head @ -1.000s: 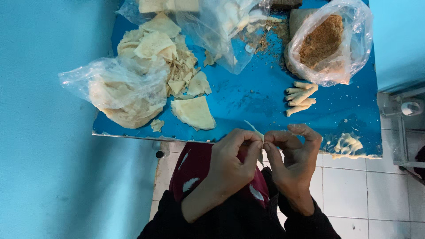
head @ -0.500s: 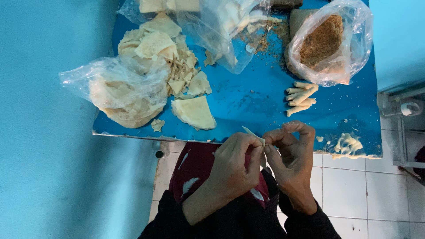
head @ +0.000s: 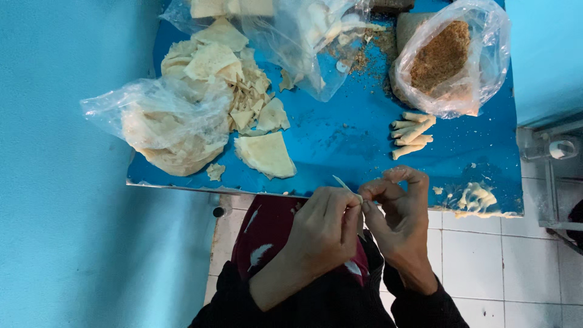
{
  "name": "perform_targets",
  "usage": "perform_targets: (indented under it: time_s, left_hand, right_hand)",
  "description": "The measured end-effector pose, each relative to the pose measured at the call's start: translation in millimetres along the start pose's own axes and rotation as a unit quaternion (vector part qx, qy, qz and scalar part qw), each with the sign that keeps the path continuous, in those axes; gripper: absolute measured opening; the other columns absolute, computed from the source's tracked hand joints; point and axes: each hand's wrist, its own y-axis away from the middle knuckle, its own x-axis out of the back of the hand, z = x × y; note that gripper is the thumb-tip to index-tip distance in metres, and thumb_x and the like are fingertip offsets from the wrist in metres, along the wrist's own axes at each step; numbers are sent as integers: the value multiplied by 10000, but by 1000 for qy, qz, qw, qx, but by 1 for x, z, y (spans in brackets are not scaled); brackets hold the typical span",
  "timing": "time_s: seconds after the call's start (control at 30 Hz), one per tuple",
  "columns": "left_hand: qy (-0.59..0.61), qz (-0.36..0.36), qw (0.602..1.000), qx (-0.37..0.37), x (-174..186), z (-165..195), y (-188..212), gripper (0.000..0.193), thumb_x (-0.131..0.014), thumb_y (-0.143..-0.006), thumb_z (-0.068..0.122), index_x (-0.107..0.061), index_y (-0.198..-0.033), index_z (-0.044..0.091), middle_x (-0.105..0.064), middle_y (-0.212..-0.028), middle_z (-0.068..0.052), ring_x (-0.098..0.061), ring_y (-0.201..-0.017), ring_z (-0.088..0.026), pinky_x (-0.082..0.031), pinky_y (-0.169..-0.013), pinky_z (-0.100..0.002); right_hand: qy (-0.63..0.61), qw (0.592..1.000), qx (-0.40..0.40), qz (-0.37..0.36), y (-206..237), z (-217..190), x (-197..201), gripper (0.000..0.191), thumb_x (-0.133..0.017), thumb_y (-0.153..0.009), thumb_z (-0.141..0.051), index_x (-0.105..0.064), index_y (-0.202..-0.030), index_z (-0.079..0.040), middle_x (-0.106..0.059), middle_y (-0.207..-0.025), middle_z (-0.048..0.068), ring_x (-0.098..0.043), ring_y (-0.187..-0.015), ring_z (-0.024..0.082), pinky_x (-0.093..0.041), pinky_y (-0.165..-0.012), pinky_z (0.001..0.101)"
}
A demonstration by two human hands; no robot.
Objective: The person sits at a small blue table and shapes pieces of flat dough by hand, tearing off portions, folding and rolling them between the fingers into short cylinders, and placing the finished rolls in a pile on the table beside a plastic bag of brown powder. The rolled pieces accumulate in a row as the person works through the dough pieces one at a time.
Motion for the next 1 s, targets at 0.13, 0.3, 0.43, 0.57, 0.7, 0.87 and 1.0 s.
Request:
perform_targets:
  time_s: [0.13, 0.3, 0.43, 0.57, 0.7, 0.87, 1.0]
  left_hand:
    - [58, 7, 998, 19, -2, -1, 3, 160, -680, -971, -7, -555, -1067, 13, -631, -978, -133, -676, -899, -297, -564, -774, -375]
    - [158, -26, 982, 99, -3, -3, 4, 102, -651, -1000, 14, -565, -1055, 18, -652, -952, -111, -698, -850, -206, -567, -733, -322]
    - [240, -27, 953, 180, 0, 1, 5, 70, -632, -1016, 42, -589, -1057, 4, -708, -948, -98, -737, -836, -165, -590, -729, -295]
    - [220, -33, 956, 191, 2, 2, 3, 109, -681, -973, 45, -610, -1041, -4, -728, -938, -103, -765, -821, -176, -605, -703, -296]
    - [182, -45, 970, 155, 3, 0, 0, 100, -685, -995, 33, -609, -1054, 6, -720, -959, -99, -766, -856, -170, -635, -717, -294]
    - [167, -15, 978, 126, 0, 3, 3, 105, -665, -981, 13, -588, -1049, -9, -714, -962, -119, -759, -852, -184, -616, -713, -298]
    - [233, -40, 956, 172, -1, 2, 5, 85, -638, -1002, 15, -579, -1058, -12, -705, -965, -122, -762, -845, -169, -633, -723, -290]
  right_hand:
    - [-16, 1000, 8, -2, 2, 5, 1, 601, -546, -853, 188, -340, -1330, -114, -636, -999, 129, -655, -947, 157, -566, -829, 308]
    - [-61, 998, -6, -3, 1, 9, 6, 613, -512, -816, 191, -367, -1334, -104, -627, -964, 115, -652, -916, 140, -564, -788, 293]
    - [-97, 995, -25, 0, 1, 8, 7, 586, -508, -842, 184, -367, -1328, -111, -624, -987, 121, -640, -913, 139, -548, -768, 282]
    - [-75, 997, 6, 10, 6, 3, 2, 592, -554, -888, 173, -334, -1349, -126, -626, -1002, 123, -614, -892, 136, -518, -746, 261]
    - [38, 995, 91, 1, 10, 1, -5, 653, -580, -874, 183, -292, -1369, -131, -596, -1010, 109, -610, -900, 142, -538, -833, 272]
    - [-26, 998, 45, 22, 11, 6, -3, 643, -539, -858, 210, -318, -1359, -128, -572, -1026, 103, -593, -907, 139, -503, -767, 257]
    - [-75, 996, 37, 9, 9, 14, 4, 633, -534, -863, 221, -350, -1350, -139, -561, -989, 83, -570, -893, 125, -486, -749, 250]
